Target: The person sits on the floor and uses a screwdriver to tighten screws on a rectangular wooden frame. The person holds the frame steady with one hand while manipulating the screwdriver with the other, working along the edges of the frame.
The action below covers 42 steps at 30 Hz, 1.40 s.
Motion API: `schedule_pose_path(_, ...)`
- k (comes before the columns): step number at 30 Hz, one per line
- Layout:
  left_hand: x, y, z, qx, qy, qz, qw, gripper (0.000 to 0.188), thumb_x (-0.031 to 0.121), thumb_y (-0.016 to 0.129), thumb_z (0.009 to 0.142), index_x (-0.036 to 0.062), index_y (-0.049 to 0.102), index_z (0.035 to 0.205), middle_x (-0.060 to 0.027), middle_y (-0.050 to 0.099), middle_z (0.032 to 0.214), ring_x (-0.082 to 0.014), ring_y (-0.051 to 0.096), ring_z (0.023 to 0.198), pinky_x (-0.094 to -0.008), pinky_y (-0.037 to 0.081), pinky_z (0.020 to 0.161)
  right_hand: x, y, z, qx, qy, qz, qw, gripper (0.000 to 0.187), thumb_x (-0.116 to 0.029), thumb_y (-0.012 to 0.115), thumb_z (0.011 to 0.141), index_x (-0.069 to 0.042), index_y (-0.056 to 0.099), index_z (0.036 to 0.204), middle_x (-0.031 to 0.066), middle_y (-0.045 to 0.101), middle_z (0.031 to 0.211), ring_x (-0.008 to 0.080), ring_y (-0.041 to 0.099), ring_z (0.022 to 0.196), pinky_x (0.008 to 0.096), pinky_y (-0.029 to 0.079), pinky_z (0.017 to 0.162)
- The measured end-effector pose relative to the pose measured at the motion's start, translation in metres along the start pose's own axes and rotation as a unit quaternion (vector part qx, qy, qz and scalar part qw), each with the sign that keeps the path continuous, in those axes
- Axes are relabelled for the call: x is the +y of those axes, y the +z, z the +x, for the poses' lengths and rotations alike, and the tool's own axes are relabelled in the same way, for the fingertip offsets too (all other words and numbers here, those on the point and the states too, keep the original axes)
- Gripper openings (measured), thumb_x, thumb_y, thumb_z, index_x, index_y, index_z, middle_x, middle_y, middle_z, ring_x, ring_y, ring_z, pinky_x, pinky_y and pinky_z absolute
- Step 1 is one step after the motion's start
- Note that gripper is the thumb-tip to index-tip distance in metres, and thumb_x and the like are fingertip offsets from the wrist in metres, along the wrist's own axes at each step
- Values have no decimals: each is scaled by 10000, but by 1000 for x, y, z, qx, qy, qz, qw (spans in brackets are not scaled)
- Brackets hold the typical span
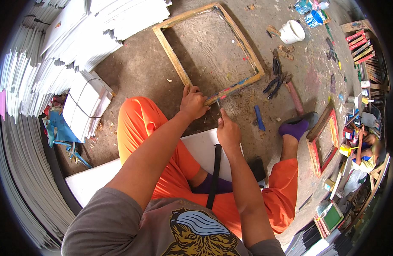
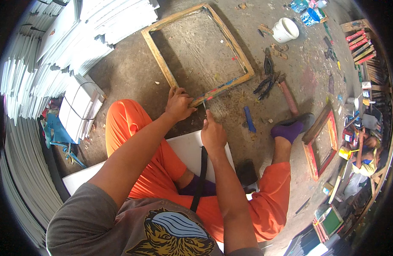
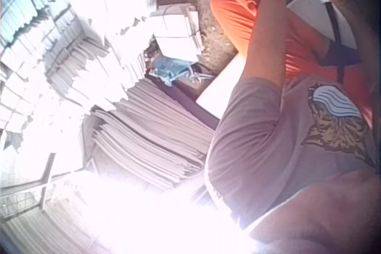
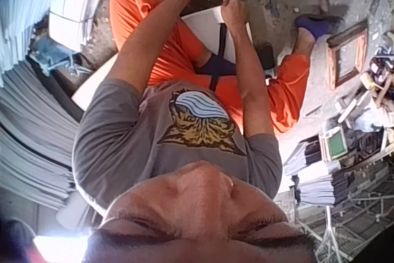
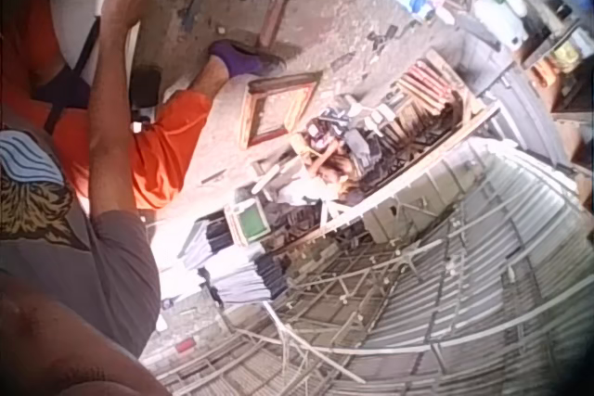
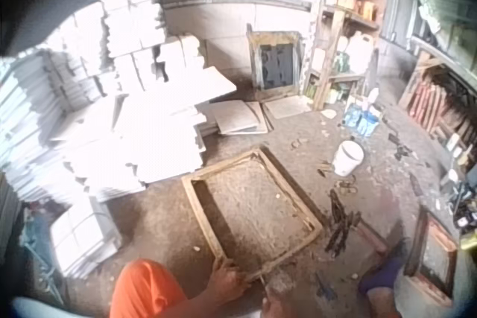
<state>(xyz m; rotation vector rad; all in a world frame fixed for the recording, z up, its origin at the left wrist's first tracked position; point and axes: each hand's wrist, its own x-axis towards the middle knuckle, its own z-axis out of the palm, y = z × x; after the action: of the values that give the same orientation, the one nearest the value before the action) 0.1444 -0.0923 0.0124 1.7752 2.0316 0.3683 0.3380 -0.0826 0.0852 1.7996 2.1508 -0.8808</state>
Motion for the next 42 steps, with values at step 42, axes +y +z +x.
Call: schedule_pose_path(42, 0, -5, 0, -37, -3, 33, 999, 345, 391, 846, 787, 144, 841, 1027, -32, 777, 1064, -288, 542, 1329, -586, 216, 1271, 32, 20, 29, -255, 179, 648, 695, 440, -393, 557, 1101, -261, 556, 1520, 55, 616, 734, 206, 581, 556, 410, 453, 495)
